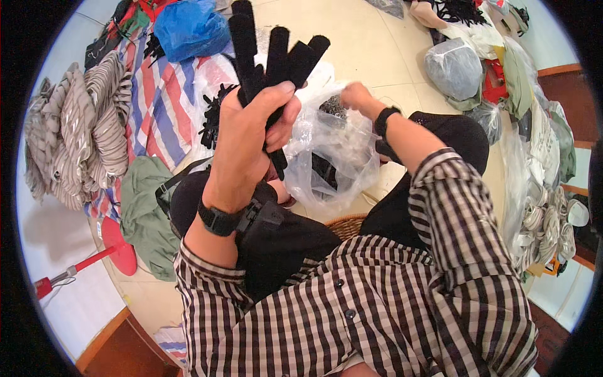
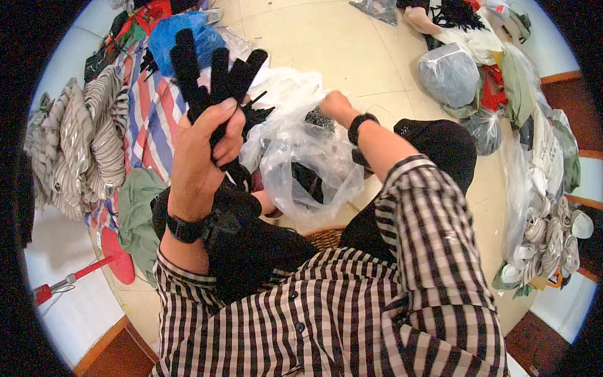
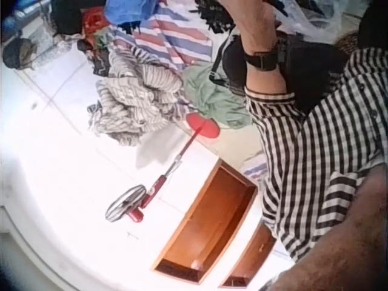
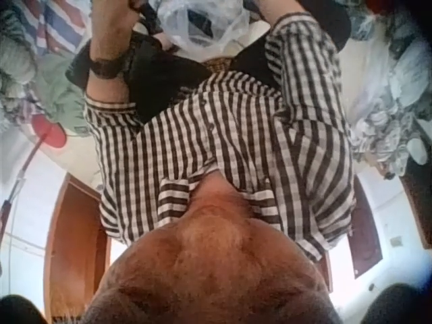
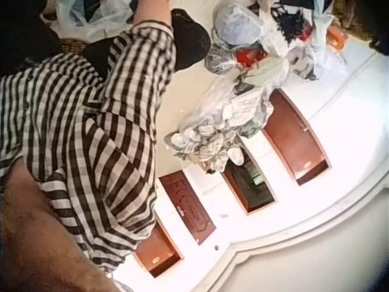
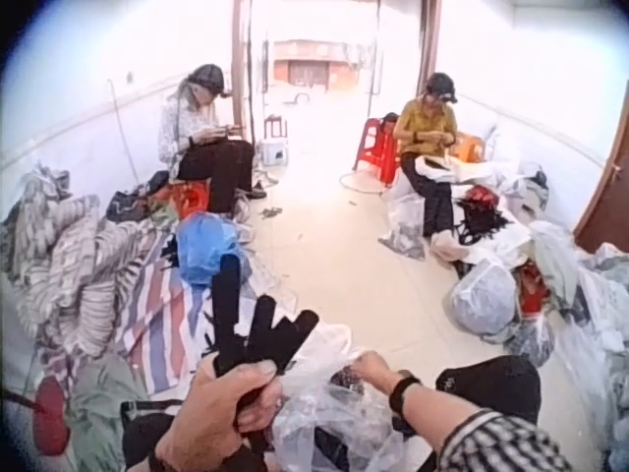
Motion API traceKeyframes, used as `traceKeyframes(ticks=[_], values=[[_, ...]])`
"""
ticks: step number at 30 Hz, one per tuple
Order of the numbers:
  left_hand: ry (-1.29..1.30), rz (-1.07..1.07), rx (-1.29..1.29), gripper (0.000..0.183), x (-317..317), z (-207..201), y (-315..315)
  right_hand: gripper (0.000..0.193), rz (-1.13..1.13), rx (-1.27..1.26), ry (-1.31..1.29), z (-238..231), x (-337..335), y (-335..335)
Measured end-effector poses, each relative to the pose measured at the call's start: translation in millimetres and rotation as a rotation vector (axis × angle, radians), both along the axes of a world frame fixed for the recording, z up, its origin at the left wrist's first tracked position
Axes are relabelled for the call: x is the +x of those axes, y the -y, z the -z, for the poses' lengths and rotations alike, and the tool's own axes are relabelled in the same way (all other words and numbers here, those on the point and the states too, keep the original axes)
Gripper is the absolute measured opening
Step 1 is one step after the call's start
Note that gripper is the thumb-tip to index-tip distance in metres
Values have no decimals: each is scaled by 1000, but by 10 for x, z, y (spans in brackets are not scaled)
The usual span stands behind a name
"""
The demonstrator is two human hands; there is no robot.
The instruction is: The recorder threads black Velcro straps through plastic buckles and organizes them.
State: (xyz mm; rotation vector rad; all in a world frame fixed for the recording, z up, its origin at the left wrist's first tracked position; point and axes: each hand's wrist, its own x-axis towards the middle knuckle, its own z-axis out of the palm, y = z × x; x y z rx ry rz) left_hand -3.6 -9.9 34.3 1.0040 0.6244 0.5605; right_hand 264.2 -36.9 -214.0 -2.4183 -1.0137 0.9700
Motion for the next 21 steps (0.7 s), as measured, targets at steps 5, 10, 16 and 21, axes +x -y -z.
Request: traceKeyframes(ticks=[5,10,16,21], values=[[-30,-79,-165,18,-38,-149,42,27,-96,-134,207,699,-16,218],[-104,-102,-230,28,110,-140,17,22,-214,-58,151,965,250,114],[-220,-154,-263,30,266,-163,9,22,-288,-255,235,1459,-136,679],[-251,-182,-249,33,349,-92,40,34,-355,-214,195,1573,-440,1179]])
